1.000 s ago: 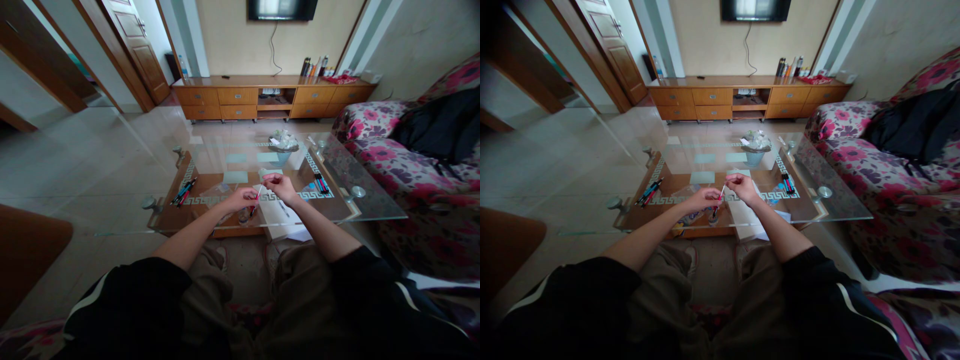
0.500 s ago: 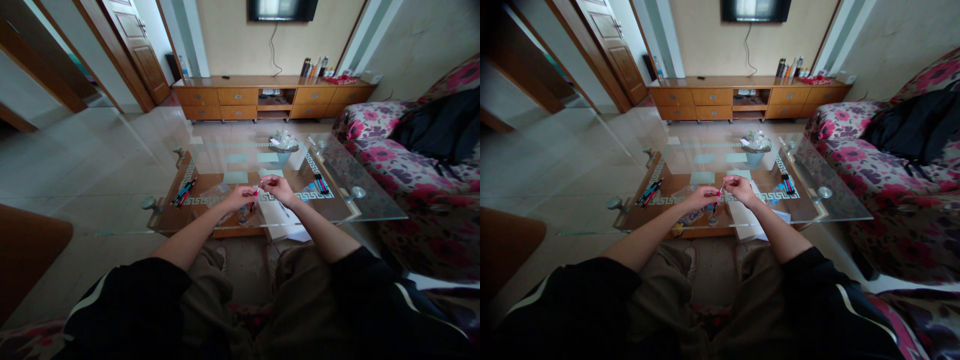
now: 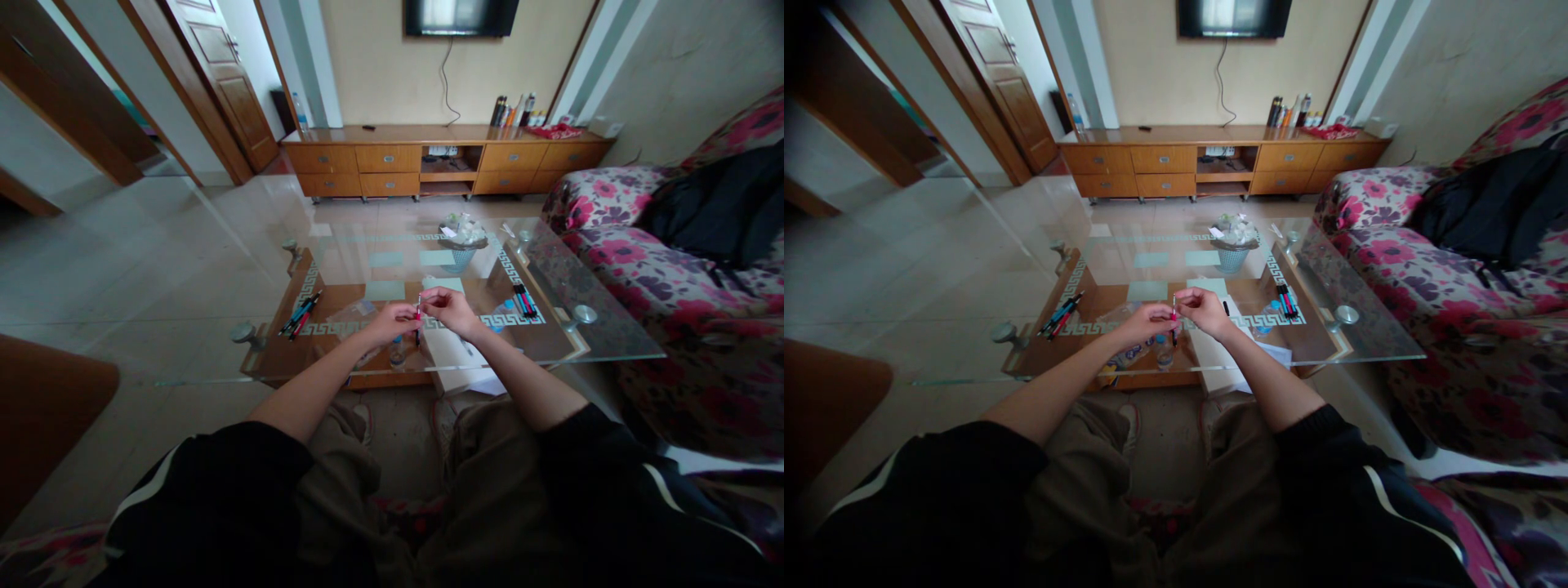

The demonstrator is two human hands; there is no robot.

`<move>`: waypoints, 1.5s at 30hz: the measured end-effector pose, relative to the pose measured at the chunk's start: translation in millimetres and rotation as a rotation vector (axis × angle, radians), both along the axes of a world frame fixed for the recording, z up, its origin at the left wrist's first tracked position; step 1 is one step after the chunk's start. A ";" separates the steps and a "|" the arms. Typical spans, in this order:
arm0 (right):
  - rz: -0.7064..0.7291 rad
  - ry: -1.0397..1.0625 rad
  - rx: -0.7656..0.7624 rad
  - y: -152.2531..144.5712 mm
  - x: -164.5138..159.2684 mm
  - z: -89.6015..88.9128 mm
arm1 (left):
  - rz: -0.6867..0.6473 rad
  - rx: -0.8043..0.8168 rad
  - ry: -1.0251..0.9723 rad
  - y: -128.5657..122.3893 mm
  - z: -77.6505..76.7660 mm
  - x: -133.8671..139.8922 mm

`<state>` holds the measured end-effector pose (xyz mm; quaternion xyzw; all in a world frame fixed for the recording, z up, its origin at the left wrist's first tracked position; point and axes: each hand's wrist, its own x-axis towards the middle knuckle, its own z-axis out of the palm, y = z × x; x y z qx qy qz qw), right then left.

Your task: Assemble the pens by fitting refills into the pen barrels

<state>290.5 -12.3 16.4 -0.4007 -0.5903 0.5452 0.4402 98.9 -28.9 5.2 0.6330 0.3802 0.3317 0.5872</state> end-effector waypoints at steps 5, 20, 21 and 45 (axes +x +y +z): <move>-0.042 -0.187 0.134 5.9 12.4 -3.4 | 0.029 -0.039 -0.022 -0.2 -0.9 -1.5; -0.015 -1.058 0.307 13.6 42.2 -22.7 | 0.063 -0.041 -0.014 1.7 -5.8 -6.5; -0.013 -1.061 0.303 13.3 40.8 -23.3 | 0.065 -0.042 -0.016 1.4 -5.6 -6.2; -0.466 -0.999 0.084 20.6 66.5 -16.0 | 0.053 -0.037 0.000 1.3 -6.0 -9.5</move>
